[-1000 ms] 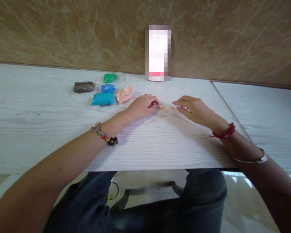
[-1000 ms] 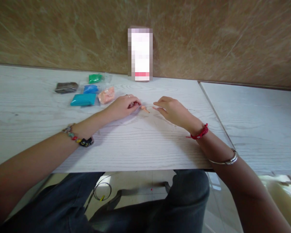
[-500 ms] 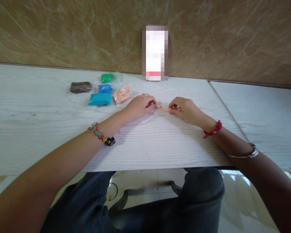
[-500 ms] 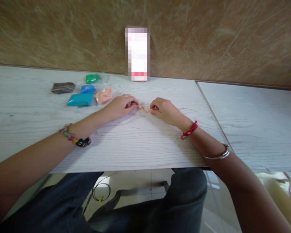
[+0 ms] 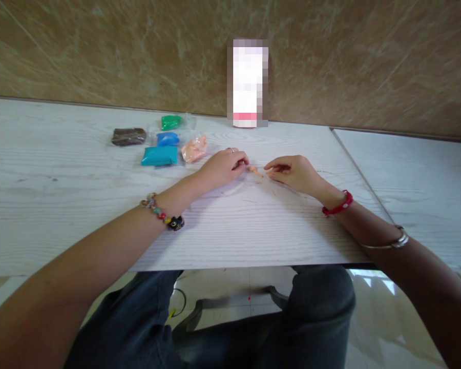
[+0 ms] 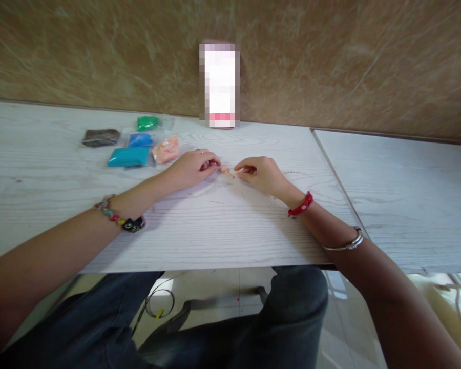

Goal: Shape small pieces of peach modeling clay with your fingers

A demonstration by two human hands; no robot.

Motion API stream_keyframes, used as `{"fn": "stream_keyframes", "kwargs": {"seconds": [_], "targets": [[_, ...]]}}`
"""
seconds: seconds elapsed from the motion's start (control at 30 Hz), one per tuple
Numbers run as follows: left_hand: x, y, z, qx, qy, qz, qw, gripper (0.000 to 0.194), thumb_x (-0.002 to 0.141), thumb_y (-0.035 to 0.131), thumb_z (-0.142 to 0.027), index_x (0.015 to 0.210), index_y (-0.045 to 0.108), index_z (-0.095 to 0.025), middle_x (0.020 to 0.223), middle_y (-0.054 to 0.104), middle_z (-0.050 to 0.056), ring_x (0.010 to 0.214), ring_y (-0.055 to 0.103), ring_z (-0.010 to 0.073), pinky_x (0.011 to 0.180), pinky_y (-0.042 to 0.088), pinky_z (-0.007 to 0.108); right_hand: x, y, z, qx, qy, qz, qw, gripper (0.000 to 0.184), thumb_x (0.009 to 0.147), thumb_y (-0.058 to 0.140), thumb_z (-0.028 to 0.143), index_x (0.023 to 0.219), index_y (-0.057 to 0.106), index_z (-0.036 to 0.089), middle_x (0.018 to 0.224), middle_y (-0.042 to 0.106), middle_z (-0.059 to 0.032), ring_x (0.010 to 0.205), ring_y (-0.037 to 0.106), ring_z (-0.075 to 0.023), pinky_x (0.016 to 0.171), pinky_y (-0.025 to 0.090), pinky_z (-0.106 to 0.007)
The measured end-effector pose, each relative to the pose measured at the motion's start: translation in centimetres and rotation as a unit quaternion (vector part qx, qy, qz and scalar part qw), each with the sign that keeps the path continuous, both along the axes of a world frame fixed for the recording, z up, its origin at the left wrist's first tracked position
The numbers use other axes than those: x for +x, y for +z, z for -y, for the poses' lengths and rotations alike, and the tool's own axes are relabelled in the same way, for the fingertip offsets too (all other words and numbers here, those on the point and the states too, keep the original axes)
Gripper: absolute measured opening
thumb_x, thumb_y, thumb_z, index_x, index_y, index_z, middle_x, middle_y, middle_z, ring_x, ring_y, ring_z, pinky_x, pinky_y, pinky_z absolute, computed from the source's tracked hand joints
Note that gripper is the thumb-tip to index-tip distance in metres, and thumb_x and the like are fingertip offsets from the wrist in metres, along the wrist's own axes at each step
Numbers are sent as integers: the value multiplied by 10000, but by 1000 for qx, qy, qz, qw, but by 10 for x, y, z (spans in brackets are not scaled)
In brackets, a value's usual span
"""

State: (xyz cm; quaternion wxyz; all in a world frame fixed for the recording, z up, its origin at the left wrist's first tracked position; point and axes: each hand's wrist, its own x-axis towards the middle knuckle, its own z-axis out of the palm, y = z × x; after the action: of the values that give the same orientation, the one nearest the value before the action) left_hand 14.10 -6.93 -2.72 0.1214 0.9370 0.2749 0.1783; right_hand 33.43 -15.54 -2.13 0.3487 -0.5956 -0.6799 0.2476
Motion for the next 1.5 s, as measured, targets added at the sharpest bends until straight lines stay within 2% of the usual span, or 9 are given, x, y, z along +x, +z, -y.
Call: {"fn": "stream_keyframes", "kwargs": {"seconds": [0.07,0.27,0.37,0.5,0.67,0.83,1.03,1.33,1.5], "targets": [[0,-1,-1,3,-4,4,1000,222,816,426,-169,881,636,-134,851,646,60,781,555,155,692,392,258,0,-1,0,-15,0,-49,999,212,675,652,231,871,657,148,673,663,-18,576,586,-104,547,472,-233],[0,-2,-1,4,0,3,1000,230,820,423,-181,889,636,-128,845,638,62,788,553,157,698,397,261,2,2,0,-68,-20,-115,991,182,629,703,294,728,655,148,592,611,-5,508,527,-76,442,426,-193],[0,-2,-1,1,-4,6,1000,227,822,425,-180,878,637,-127,846,640,64,777,552,155,702,401,262,-1,3,1,-68,-25,-141,987,222,616,718,261,793,648,149,618,628,-2,514,539,-72,443,439,-184],[0,-2,-1,1,0,18,1000,208,816,438,-172,873,632,-124,863,639,64,802,553,154,732,407,269,-2,2,3,-74,-18,-146,986,195,599,736,247,735,632,155,623,640,-10,520,563,-91,442,466,-201],[1,2,3,8,21,62,998,184,818,454,-200,832,623,-130,852,623,50,814,546,149,736,408,270,-2,1,3,-91,-6,-146,985,181,603,732,227,758,662,165,707,673,-35,599,612,-134,526,525,-262],[2,8,17,-24,9,104,994,161,801,519,-236,739,627,-135,718,579,17,698,516,119,671,386,248,-6,3,6,-56,-30,-159,985,262,577,760,266,742,582,167,641,629,-4,541,593,-112,475,495,-235],[7,11,32,-91,-18,115,989,158,796,566,-278,769,641,-142,693,575,4,654,498,102,625,365,235,-13,7,10,-29,-29,-150,988,347,554,781,325,685,493,185,601,613,18,509,579,-99,437,450,-205],[9,9,30,-137,-44,127,981,176,800,563,-263,691,609,-132,651,563,-8,612,471,90,588,333,232,-16,8,12,17,22,-81,996,167,673,674,256,805,630,164,739,668,-28,716,630,-151,662,507,-290],[9,11,31,-107,-47,144,983,142,765,597,-223,657,607,-132,594,503,-30,571,436,74,567,319,216,-14,7,12,37,34,-34,998,178,718,636,314,786,672,153,743,680,-34,689,612,-141,638,483,-278]]}}
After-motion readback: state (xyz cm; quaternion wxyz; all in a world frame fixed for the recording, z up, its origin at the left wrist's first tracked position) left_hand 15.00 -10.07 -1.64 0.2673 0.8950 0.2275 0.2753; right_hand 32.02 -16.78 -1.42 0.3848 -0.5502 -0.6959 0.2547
